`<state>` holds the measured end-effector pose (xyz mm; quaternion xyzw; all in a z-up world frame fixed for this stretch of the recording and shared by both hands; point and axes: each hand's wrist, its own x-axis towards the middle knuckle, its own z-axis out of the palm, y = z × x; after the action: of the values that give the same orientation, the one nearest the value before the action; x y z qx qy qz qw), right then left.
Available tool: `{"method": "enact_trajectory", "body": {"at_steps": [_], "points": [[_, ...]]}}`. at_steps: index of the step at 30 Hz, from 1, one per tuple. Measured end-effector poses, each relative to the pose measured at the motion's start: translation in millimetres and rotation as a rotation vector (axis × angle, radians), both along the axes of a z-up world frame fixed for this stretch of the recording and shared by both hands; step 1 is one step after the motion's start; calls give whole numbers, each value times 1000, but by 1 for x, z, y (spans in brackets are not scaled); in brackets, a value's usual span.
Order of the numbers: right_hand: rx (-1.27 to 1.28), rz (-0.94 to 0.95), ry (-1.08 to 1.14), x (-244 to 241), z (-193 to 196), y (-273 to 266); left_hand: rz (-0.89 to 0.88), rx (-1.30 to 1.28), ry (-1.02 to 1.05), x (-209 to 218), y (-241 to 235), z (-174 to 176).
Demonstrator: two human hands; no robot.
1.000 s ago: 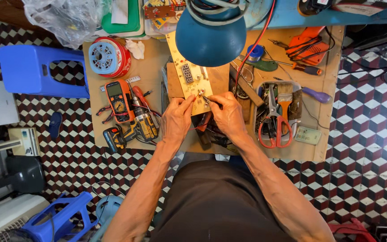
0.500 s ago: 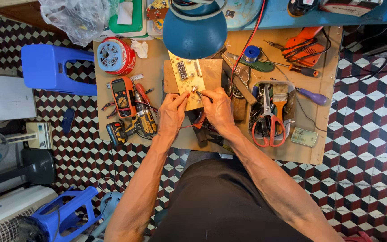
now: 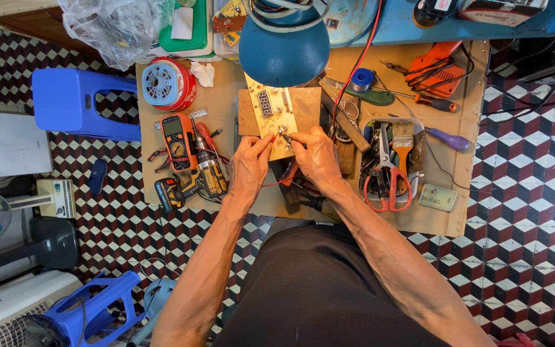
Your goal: The person retrieves a circuit board from a plastic bag, plugs a power cord into a power strip, and uses a multimeter to test the board's electrical continuity. The person flips the board over and tests both sides with the multimeter probes.
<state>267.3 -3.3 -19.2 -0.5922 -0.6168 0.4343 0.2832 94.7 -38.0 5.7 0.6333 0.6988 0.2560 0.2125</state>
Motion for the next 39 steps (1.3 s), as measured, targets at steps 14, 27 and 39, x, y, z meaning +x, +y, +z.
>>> {"method": "enact_trajectory", "body": {"at_steps": [14, 27, 39], "points": [[13, 23, -6, 2, -2, 0, 41, -60, -27, 4, -2, 3], [25, 51, 13, 6, 2, 4, 88, -46, -50, 7, -3, -8], [71, 69, 13, 8, 1, 4, 129, -30, -56, 9, -4, -16]]}}
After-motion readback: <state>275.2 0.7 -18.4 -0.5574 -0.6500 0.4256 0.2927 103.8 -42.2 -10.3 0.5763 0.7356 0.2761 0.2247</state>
